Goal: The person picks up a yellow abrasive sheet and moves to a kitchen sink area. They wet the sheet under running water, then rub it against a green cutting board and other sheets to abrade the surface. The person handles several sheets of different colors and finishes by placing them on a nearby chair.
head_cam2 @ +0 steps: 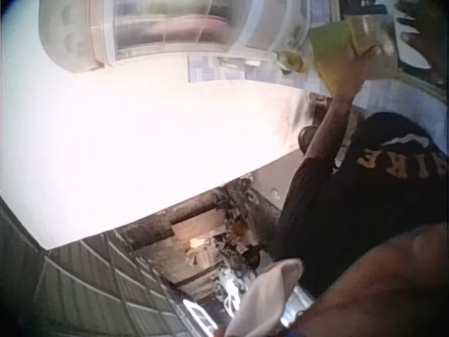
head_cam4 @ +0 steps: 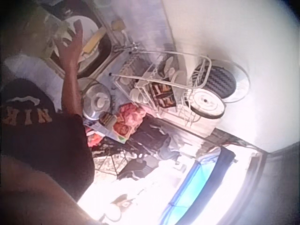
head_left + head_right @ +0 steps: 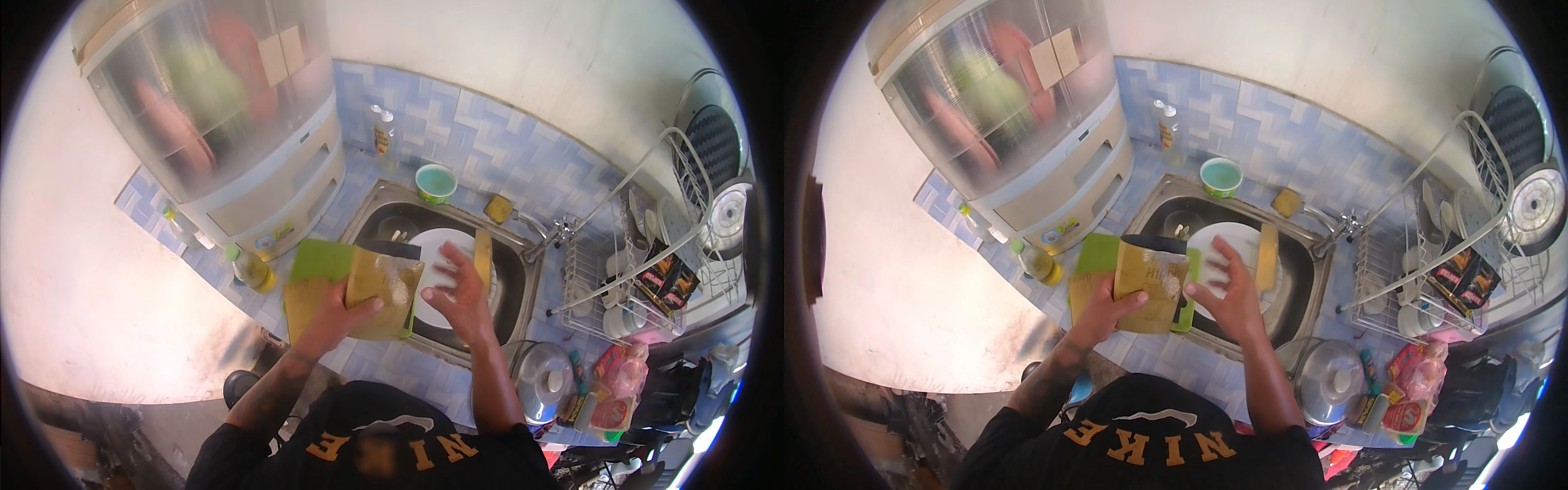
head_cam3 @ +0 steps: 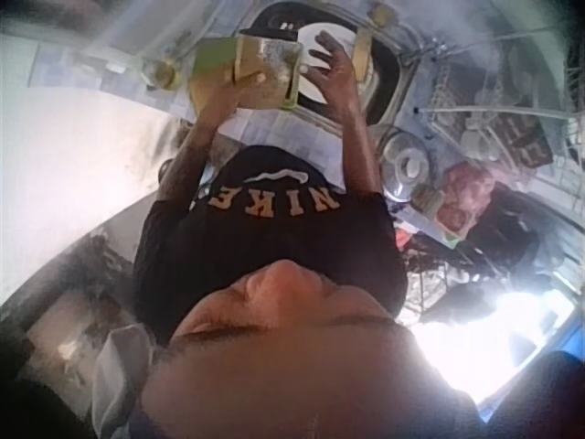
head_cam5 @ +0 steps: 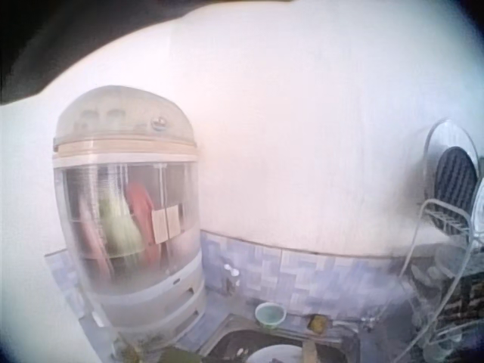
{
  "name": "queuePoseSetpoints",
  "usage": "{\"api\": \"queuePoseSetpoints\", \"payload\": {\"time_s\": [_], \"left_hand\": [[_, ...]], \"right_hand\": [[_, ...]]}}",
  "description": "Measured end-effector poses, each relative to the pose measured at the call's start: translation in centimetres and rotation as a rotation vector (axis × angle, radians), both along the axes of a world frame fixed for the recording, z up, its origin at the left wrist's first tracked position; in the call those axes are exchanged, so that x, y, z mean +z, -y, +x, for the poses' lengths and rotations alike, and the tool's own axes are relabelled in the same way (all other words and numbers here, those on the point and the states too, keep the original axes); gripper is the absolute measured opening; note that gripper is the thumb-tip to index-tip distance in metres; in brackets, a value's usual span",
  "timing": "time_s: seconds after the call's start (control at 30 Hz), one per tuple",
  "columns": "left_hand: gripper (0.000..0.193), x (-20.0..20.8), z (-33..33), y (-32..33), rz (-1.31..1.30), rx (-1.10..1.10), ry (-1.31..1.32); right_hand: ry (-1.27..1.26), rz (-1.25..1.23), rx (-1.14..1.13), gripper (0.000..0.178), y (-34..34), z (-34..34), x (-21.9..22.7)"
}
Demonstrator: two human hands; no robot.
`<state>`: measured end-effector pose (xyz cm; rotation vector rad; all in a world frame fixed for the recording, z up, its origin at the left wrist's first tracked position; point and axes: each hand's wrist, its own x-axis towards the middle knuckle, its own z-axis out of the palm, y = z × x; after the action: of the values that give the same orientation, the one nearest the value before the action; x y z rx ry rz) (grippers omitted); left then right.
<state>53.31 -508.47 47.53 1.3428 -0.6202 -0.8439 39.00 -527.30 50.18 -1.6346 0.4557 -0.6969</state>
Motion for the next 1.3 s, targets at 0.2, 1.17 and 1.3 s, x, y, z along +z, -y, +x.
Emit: {"api": "queuePoseSetpoints", "payload": {"time_s": [0.2, 1.17, 1.3], "left_hand": [[0.045, -0.4, -2.1, -0.1, -0.076, 0.024, -0.172], [0.027, 2.4, -5.7, 0.5, -0.081, 0.136, -0.22], [0.025, 2.8, -5.8, 0.4, -0.011, 0.162, -0.111]], "right_hand": [[0.082, 0.392, 0.149, 0.027, -2.4, 0.1, -2.2], [0.116, 0.325, -0.045, 0.023, -3.6, -0.6, 1.9], [0.046, 0.147, -0.089, 0.023, -3.3, -0.7, 1.2]]}}
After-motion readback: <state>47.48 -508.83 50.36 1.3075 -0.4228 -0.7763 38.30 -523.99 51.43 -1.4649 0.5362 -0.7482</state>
